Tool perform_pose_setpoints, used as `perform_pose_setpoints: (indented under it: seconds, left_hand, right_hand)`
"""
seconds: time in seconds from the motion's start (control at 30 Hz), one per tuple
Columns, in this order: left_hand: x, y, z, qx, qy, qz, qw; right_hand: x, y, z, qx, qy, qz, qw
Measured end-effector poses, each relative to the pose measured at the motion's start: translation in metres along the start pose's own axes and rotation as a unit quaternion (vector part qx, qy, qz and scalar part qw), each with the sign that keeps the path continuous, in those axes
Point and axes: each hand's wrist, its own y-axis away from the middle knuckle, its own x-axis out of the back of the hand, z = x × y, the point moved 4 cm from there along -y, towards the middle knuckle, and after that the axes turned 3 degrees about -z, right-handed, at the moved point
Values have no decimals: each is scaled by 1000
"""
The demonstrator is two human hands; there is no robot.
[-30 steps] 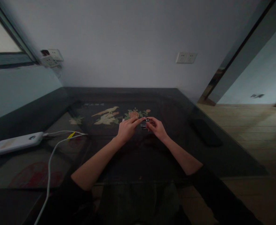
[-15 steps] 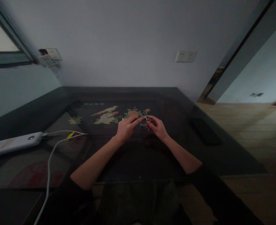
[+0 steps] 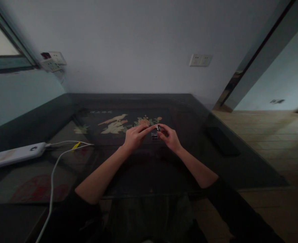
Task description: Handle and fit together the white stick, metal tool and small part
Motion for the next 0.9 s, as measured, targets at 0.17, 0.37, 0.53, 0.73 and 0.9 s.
perform_pose_setpoints:
  seconds: [0.17, 0.37, 0.53, 0.73, 0.9]
  left_hand:
    - [2, 0, 1, 2, -12, 8, 1000]
    - [4, -2, 4, -4, -22, 18, 1000]
    - [3, -2, 0, 40, 52, 13, 998]
    - [-4, -3, -4, 115, 211, 16, 971]
    - [-19, -5, -14, 249, 376, 17, 892]
  right_hand:
    - [-1, 1, -5, 18, 16, 10, 1000]
    - [3, 0, -1, 15, 15, 32, 999]
    - [0, 0, 4, -13, -36, 7, 999]
    - [-2, -1, 3, -15, -88, -12, 996]
    - [-1, -3, 7, -23, -94, -4, 995]
